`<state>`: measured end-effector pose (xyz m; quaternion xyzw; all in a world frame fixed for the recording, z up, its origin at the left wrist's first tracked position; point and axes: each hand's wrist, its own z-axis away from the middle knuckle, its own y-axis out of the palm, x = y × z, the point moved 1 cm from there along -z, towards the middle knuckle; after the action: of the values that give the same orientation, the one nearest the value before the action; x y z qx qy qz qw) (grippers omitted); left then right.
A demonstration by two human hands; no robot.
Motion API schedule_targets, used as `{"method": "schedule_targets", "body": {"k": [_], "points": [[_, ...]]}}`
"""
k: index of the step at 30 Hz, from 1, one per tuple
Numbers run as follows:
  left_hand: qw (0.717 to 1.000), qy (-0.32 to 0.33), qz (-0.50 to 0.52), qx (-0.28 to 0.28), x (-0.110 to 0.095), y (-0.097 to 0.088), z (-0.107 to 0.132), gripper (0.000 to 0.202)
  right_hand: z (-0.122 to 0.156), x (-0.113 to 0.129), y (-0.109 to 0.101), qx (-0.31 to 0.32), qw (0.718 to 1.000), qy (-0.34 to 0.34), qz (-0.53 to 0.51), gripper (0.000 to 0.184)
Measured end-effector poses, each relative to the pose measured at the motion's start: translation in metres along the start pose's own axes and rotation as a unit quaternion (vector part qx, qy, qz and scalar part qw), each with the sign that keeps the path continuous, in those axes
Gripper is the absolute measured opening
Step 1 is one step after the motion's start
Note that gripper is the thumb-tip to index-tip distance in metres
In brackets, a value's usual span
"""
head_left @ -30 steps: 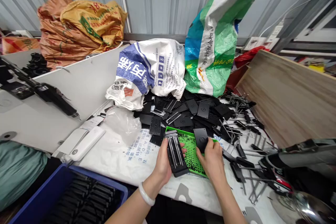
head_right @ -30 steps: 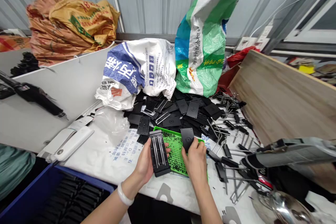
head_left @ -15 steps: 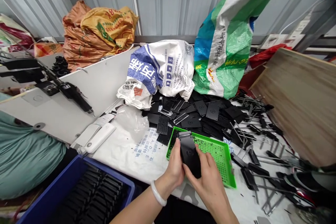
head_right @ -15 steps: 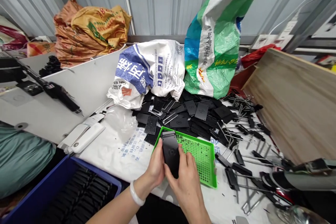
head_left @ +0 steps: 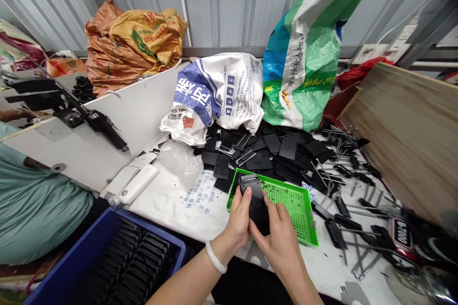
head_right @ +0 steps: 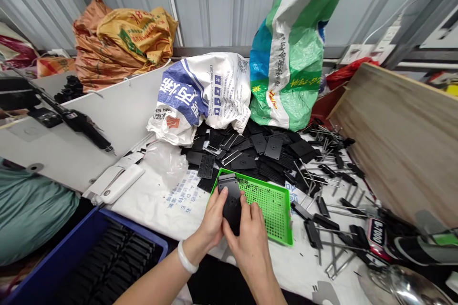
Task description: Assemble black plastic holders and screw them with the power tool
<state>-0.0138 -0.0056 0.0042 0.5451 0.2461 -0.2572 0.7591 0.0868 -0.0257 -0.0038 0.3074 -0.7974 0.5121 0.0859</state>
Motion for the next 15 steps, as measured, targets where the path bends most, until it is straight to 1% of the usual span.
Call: {"method": "schedule_targets", "body": {"k": [3,5,6,8,9,11,13,15], "points": [[0.999,0.012,-0.016,0.041,-0.004,0.0,0.001,0.042,0.0,0.001,-0.002,-0.004,1.0,0.0,-0.022,0.056],[0.999,0.008,-0.023,0.047,-0.007,-0.001,0.001,0.04,-0.004,-0.002,-0.009,0.026,0.996,0.025,-0.082,0.051],[0.999,0.005,-0.025,0.048,-0.009,-0.002,0.001,0.04,-0.006,-0.005,-0.012,0.047,0.989,0.052,-0.127,0.047],[0.998,0.0,-0.031,0.057,-0.01,-0.004,0.003,0.039,-0.011,-0.013,-0.017,0.098,0.96,0.12,-0.235,0.041],[0.997,0.001,-0.033,0.065,-0.01,-0.004,0.004,0.039,-0.013,-0.017,-0.018,0.118,0.939,0.149,-0.287,0.041],[0.996,0.007,-0.036,0.08,-0.01,-0.004,0.007,0.038,-0.016,-0.025,-0.017,0.149,0.897,0.186,-0.373,0.043],[0.995,0.013,-0.036,0.087,-0.008,-0.005,0.009,0.037,-0.016,-0.031,-0.015,0.161,0.867,0.212,-0.421,0.045],[0.995,0.016,-0.034,0.087,-0.007,-0.007,0.009,0.037,-0.013,-0.032,-0.014,0.164,0.855,0.235,-0.431,0.043]]}}
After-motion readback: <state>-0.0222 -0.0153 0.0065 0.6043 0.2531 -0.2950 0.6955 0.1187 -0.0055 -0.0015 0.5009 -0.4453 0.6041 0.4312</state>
